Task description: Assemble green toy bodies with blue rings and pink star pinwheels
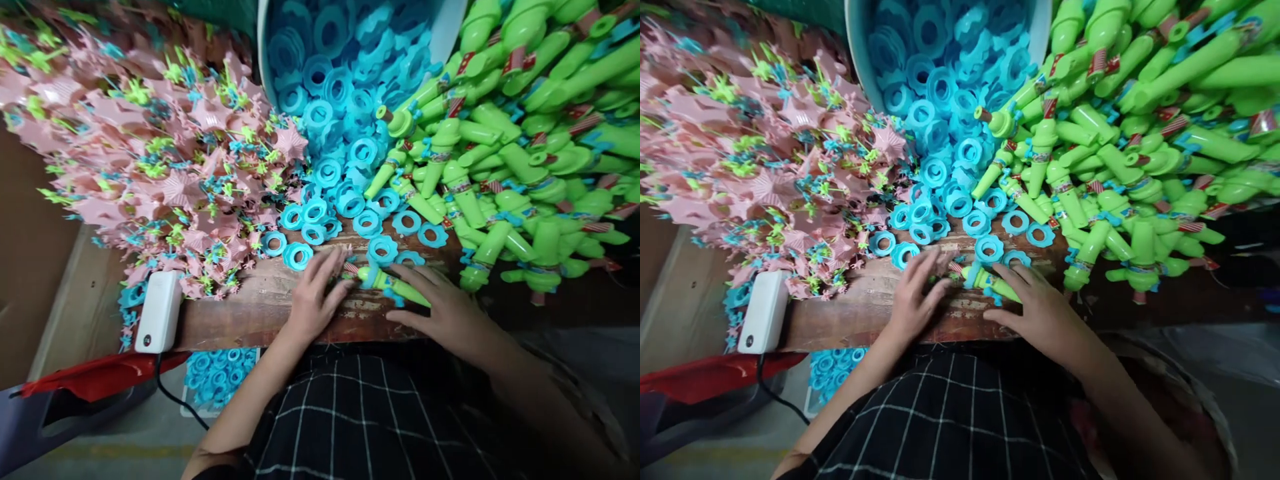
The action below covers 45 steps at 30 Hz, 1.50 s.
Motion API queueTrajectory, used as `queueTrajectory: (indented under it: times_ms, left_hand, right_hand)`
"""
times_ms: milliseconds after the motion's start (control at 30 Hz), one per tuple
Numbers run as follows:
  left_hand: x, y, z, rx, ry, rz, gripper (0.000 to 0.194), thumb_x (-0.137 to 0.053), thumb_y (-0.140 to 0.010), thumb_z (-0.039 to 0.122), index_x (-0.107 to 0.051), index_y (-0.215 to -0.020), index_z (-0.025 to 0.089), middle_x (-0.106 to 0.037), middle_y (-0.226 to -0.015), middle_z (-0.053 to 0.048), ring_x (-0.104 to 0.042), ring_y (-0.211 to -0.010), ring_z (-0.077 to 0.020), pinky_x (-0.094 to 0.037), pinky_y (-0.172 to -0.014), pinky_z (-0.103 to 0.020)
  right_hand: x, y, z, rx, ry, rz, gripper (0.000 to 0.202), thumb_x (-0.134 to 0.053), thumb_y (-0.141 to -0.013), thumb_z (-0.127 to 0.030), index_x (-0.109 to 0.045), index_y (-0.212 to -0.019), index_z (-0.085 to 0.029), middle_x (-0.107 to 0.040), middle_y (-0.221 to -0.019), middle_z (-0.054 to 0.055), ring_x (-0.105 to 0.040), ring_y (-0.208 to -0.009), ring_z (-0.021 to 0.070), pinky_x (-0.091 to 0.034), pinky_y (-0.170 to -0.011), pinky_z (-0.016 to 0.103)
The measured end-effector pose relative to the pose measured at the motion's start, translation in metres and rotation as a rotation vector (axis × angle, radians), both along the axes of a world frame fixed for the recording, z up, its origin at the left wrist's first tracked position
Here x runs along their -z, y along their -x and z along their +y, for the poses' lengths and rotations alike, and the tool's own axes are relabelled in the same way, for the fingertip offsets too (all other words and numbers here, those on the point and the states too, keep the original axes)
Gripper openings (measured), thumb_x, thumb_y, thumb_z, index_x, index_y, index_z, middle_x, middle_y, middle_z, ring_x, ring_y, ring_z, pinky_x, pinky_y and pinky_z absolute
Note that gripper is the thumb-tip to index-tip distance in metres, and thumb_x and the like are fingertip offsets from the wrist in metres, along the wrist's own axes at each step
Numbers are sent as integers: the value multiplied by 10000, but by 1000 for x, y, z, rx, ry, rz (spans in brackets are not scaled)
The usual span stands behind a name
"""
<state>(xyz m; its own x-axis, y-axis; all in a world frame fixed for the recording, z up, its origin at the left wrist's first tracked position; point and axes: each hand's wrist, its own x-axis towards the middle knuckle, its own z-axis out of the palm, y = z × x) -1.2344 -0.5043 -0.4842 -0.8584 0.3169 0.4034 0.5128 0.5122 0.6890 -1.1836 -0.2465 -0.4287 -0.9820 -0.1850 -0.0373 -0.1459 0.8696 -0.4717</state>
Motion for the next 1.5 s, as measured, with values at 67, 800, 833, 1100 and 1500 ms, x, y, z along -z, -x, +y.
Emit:
queueTrajectory:
  times_ms: [67,800,833,1100,1500]
  left_hand:
    - [-5,3,-10,-182,137,117,625,-647,-975,372,-431,-1551,261,-514,-1488,-163,-503,-1351,-313,-422,-1140,-499]
    - [-45,22,35,-149,-1214,-710,508,-618,-969,529,-588,-1398,259,-719,-1184,-88,-693,-1074,-215,-525,-1024,-404]
    - [-47,19,41,-108,-1236,-757,526,-650,-954,500,-574,-1409,247,-729,-1172,-89,-692,-1076,-217,-518,-1024,-400]
    - [-46,-2,38,250,-1008,-848,651,-646,-944,461,-441,-1521,237,-657,-1332,-117,-642,-1093,-240,-507,-950,-369]
    - [-86,182,5,-354,4,-78,450,-740,-871,304,-622,-1305,282,-559,-1335,-151,-579,-1132,-321,-475,-968,-452]
  right_hand:
    - [1,-9,24,49,52,108,465,-543,-996,-420,-566,-1440,-286,-614,-1388,88,-614,-1241,295,-517,-1028,442]
    - [-6,8,-30,-84,14,336,441,-439,-1067,-407,-514,-1435,-176,-700,-1184,129,-722,-952,253,-566,-711,342]
    - [-2,6,-44,-70,25,305,445,-434,-1066,-423,-522,-1423,-171,-702,-1175,134,-723,-942,265,-562,-696,352]
    - [4,4,-76,296,1272,-677,465,-538,-939,-684,-508,-1054,-234,-556,-686,-32,-366,-404,71,-257,-367,204]
    - [30,3,-76,219,861,-499,414,-569,-952,-605,-575,-1061,-205,-524,-722,-18,-447,-575,96,-378,-488,205]
